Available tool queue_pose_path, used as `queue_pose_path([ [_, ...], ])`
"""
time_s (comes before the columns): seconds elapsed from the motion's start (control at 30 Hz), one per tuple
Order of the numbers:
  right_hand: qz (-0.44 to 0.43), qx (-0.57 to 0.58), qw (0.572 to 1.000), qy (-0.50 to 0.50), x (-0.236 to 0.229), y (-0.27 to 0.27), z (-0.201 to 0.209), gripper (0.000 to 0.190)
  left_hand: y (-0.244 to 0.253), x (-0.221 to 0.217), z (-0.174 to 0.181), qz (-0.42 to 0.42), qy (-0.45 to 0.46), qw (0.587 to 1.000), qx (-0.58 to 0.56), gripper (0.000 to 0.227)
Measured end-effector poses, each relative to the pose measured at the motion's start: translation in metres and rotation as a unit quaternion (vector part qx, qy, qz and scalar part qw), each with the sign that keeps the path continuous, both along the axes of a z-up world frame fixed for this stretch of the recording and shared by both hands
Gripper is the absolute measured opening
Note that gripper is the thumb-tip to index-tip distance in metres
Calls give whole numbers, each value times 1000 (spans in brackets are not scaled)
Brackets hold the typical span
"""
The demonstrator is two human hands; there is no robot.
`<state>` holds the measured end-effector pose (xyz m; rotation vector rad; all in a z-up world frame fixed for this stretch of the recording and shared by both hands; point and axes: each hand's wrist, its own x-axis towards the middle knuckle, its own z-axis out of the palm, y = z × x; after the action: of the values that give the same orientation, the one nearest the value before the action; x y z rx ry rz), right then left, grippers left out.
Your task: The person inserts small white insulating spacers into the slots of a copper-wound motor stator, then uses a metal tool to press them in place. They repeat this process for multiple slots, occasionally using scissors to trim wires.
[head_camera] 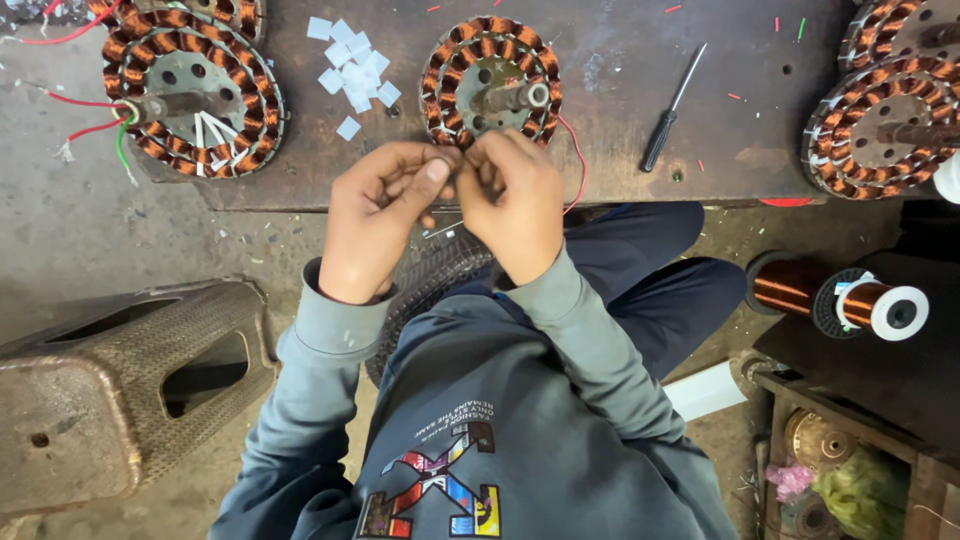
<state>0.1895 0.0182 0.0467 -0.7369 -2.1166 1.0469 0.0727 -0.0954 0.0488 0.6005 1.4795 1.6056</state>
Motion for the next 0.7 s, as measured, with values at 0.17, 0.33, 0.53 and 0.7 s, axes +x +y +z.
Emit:
queue_pose_path([
  [0.17,-5,39,999,-20,-3,-5,0,15,10,-8,3,8,-1,1000,22,19],
  [0.33,-10,110,993,-42,-1,-20,-29,13,30,-13,15,4,72,996,46,14],
  [0.53,13,28,995,95,-13,-46,-79,41,30,30,31,-37,535,844,-36,13],
  [0.7,143,-38,989,-1,42,-24,-39,15,9,35,50,-25,517,855,-41,10],
])
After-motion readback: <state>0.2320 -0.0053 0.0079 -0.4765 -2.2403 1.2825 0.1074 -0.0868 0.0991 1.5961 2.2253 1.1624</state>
